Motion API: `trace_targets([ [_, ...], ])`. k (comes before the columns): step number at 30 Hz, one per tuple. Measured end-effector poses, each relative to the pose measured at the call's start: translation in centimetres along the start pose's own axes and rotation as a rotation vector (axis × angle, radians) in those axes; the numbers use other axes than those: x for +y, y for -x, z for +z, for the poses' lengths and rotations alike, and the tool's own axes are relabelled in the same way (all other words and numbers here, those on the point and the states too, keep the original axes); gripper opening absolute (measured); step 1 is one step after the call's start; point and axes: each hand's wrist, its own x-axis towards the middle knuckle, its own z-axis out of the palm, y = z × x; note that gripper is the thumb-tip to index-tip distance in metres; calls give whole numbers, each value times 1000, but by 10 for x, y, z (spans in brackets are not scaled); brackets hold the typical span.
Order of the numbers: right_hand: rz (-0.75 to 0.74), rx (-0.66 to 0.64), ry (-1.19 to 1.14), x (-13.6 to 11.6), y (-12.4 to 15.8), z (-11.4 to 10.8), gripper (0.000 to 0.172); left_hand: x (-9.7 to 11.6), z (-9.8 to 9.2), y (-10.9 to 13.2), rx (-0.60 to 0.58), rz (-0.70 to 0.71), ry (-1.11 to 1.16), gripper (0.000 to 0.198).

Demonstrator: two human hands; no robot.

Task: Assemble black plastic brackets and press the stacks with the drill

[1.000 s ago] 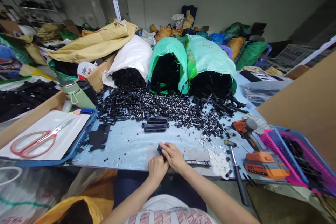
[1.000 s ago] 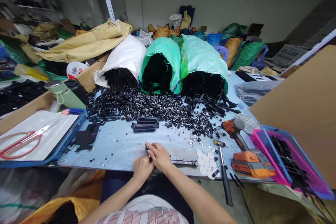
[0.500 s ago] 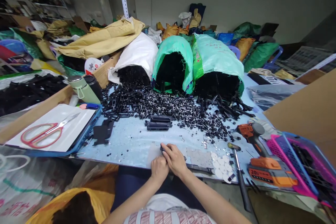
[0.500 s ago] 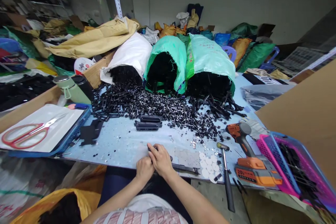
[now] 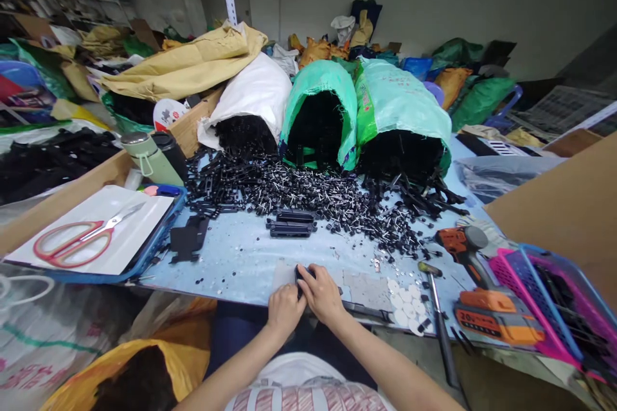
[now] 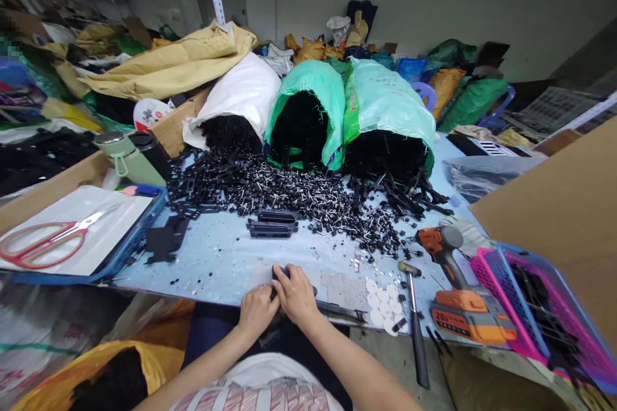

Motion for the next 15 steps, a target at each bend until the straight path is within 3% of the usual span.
trace_targets([
  [3,-7,-13,-4,-3,-1,-9,37,-3,-5,0,-43,26,11,27],
  [5,-63,-21,-26,2,9,-22,39,-10,-11,-2,-37,120,17,27],
  [7,-87,12,-9,19,29,-35,44,-18,-16,-7,52,290,14,26],
  [10,30,102,146,57,67,-46,56,-20,-21,-22,185,622,-5,29],
  [13,59,13,276,87,86,-48,45,-6,-21,-43,92,831,-29,39],
  [15,55,-43,297,94,82,-54,43,5,-24,-54,0,831,-37,32],
])
